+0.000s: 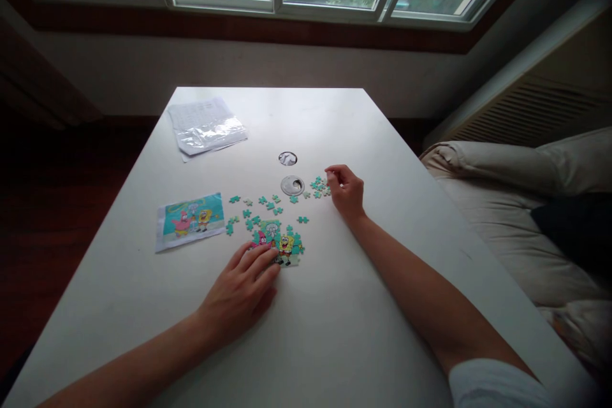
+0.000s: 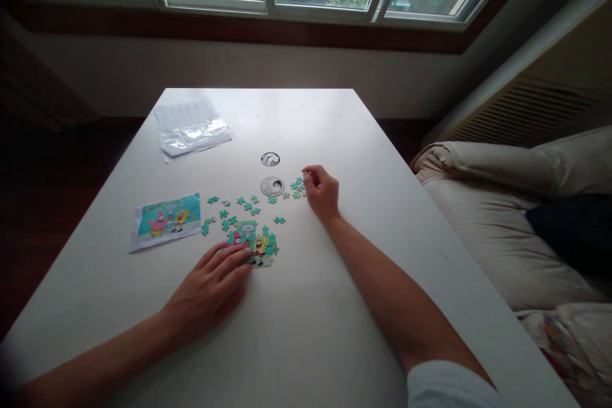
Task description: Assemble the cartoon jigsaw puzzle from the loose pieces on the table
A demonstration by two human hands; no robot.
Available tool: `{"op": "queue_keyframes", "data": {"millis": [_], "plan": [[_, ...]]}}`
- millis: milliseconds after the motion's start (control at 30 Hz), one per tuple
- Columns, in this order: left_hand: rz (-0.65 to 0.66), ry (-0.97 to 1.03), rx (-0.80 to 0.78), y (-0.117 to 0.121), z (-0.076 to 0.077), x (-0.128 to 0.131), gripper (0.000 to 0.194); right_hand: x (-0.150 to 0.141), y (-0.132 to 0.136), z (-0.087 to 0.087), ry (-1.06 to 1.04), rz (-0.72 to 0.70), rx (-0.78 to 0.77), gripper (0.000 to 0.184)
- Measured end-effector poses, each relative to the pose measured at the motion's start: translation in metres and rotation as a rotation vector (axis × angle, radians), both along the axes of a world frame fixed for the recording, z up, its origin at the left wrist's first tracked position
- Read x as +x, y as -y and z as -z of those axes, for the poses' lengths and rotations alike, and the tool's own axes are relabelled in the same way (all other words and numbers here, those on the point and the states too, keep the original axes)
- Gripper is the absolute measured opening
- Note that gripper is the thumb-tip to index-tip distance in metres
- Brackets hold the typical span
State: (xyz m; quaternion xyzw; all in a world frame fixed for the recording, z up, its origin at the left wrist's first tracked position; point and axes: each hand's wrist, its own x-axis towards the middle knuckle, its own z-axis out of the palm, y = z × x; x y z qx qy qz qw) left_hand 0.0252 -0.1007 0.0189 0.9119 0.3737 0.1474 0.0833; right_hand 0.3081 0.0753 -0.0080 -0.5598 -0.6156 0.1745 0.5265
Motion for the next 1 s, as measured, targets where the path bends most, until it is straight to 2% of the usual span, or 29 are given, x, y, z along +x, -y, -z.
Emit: {"op": "queue_keyframes", "data": {"millis": [333, 700, 1000], "plan": [[-0.02, -0.009, 0.052, -0.004, 0.011, -0.003, 0.038, 0.007, -0.009, 0.007, -0.087, 0.001, -0.035, 0.024], [0.013, -0.058, 0.062, -0.005, 0.013, -0.006, 0.042, 0.035, -0.029, 0.015, 0.014, -0.005, -0.12, 0.022], [0.028, -0.054, 0.049, -0.003, 0.01, -0.004, 0.043, 0.036, -0.029, 0.017, -0.023, -0.024, -0.181, 0.024]]}}
